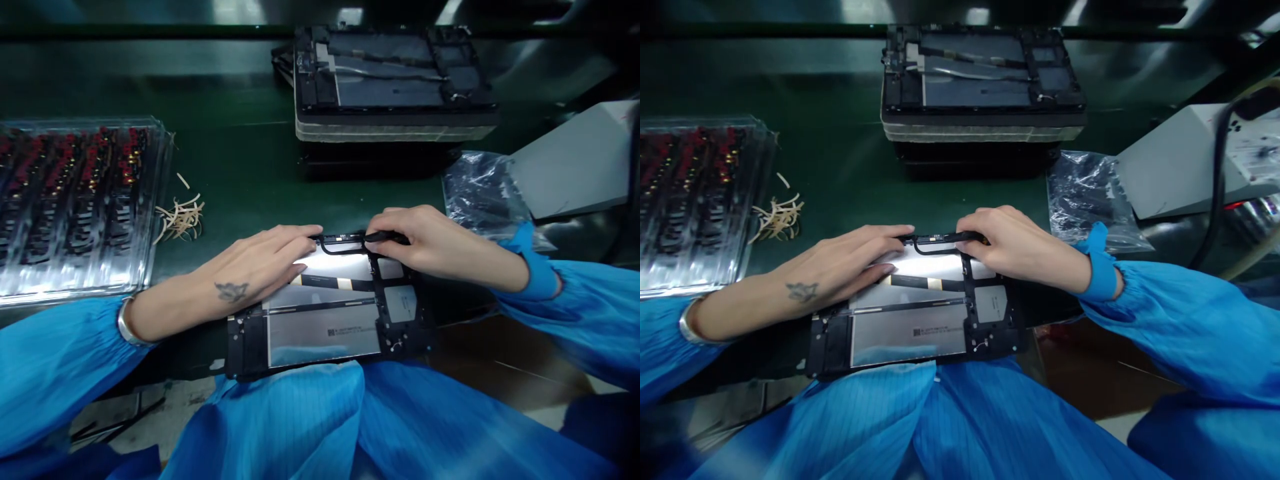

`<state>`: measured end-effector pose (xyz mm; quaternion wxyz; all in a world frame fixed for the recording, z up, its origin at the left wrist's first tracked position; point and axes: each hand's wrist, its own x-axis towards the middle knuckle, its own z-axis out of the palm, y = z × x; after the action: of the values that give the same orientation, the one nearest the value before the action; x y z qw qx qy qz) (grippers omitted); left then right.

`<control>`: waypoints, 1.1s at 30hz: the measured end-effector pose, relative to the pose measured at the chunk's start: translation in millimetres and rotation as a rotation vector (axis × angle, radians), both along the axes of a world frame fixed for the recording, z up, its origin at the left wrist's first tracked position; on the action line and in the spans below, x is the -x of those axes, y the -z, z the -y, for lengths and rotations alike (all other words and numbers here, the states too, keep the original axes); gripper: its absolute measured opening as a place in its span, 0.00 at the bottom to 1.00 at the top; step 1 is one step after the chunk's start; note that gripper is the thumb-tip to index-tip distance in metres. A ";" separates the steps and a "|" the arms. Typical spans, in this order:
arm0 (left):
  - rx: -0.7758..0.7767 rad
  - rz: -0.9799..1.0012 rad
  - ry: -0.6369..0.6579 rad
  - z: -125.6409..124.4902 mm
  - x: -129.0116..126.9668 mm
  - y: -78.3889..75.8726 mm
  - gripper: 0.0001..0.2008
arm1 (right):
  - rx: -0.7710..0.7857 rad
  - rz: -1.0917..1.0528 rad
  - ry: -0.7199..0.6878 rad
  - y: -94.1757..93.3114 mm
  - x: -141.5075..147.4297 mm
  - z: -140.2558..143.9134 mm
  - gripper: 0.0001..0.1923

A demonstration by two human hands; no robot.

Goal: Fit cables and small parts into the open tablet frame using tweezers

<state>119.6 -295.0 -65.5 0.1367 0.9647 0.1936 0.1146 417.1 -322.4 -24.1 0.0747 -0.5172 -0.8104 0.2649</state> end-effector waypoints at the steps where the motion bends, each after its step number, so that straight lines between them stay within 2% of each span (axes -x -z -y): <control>1: -0.021 -0.010 0.003 0.0 -0.7 -0.1 0.13 | -0.003 0.012 0.001 0.2 0.2 0.1 0.10; 5: -0.083 -0.044 0.023 1.1 -4.6 -3.6 0.12 | -0.009 0.056 0.001 0.9 1.0 0.0 0.10; 10: -0.088 -0.060 0.048 2.3 -7.4 -9.2 0.12 | -0.010 0.075 -0.007 -0.2 2.2 -0.2 0.10; 15: -0.125 -0.071 0.075 1.0 -7.7 -8.6 0.11 | -0.023 0.052 -0.001 -0.4 3.0 -0.4 0.10; 20: -0.272 -0.067 0.124 -1.7 -5.9 -6.1 0.12 | -0.031 0.024 0.004 0.9 0.7 -0.7 0.11; 24: -0.406 -0.103 0.207 -4.0 -4.7 -10.7 0.17 | -0.035 -0.015 0.035 1.7 -1.5 -0.1 0.14; 33: -0.293 -0.030 0.222 -10.1 -7.9 -17.1 0.21 | -0.086 0.083 0.017 -0.5 5.5 5.7 0.09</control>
<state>127.5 -284.9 -48.4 0.0036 0.9914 0.0694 0.1112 411.6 -328.1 -23.6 0.0655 -0.5309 -0.8190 0.2076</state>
